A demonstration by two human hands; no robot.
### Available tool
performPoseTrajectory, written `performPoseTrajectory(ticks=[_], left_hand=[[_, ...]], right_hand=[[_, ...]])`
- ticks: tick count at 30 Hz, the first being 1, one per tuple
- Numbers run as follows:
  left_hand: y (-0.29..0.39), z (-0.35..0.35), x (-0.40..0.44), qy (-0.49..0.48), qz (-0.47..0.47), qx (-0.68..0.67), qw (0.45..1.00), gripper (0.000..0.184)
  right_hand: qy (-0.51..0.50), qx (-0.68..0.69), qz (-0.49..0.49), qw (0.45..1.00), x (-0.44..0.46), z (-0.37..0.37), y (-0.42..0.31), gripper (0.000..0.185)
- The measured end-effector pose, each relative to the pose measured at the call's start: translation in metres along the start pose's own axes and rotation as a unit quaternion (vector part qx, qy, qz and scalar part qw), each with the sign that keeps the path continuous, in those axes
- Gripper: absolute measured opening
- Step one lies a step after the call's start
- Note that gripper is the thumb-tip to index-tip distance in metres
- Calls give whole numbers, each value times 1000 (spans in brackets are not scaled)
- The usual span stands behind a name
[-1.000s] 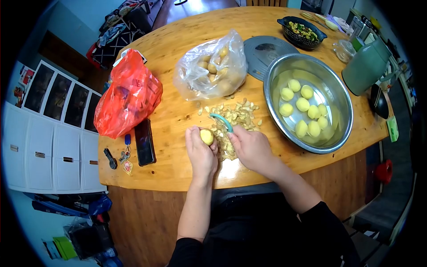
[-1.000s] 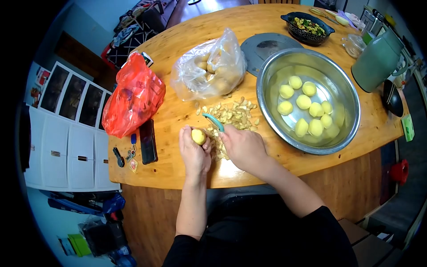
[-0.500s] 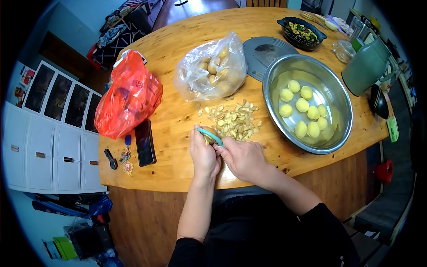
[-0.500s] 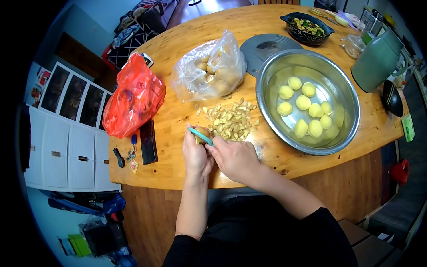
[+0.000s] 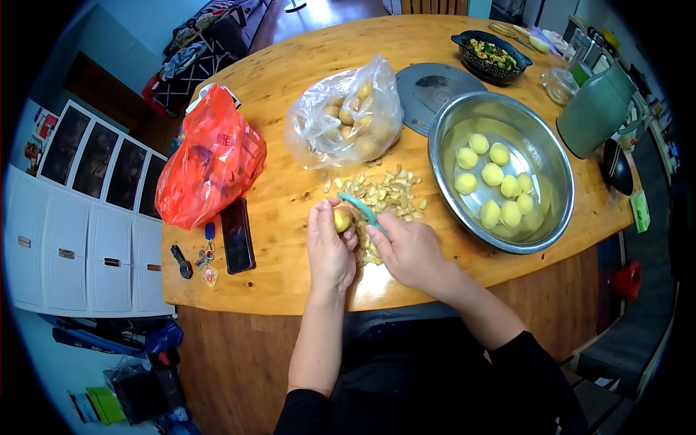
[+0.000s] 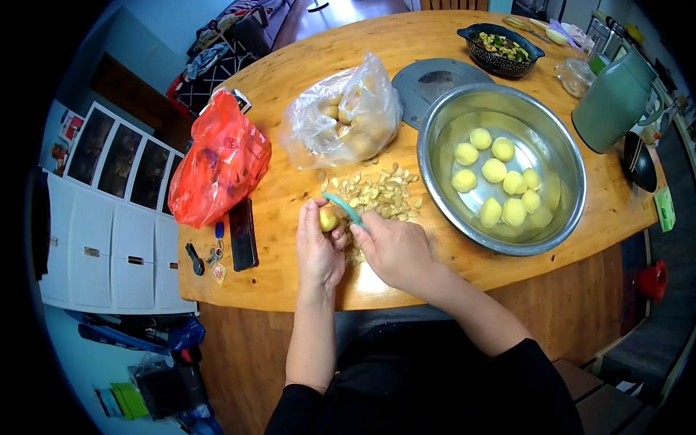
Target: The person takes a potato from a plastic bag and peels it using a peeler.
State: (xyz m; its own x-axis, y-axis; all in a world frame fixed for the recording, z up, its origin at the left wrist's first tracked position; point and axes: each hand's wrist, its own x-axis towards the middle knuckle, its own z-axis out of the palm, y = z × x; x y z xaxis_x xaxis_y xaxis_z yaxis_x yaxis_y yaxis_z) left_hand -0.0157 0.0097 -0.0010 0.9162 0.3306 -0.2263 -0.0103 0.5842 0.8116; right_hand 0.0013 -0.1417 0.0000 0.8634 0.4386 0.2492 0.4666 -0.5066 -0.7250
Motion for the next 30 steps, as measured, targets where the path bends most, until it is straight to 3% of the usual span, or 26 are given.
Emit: performPoseTrajectory(ticks=[8, 10, 14, 24, 30], left_hand=[[-10, 4, -1, 61, 11, 23, 998, 29], [-5, 8, -5, 75, -3, 27, 997, 32], [-5, 0, -4, 11, 9, 20, 1000, 28], [-7, -2, 0, 50, 37, 27, 998, 24], [-15, 6, 1, 99, 68, 59, 991, 25]], right_hand=[[-23, -12, -42, 999, -4, 4, -12, 25], [-28, -34, -23, 999, -1, 4, -9, 25], [-32, -57, 57, 996, 8, 1, 14, 26], [-7, -1, -33, 999, -3, 1, -8, 24], [-21, -12, -23, 999, -6, 11, -14, 23]])
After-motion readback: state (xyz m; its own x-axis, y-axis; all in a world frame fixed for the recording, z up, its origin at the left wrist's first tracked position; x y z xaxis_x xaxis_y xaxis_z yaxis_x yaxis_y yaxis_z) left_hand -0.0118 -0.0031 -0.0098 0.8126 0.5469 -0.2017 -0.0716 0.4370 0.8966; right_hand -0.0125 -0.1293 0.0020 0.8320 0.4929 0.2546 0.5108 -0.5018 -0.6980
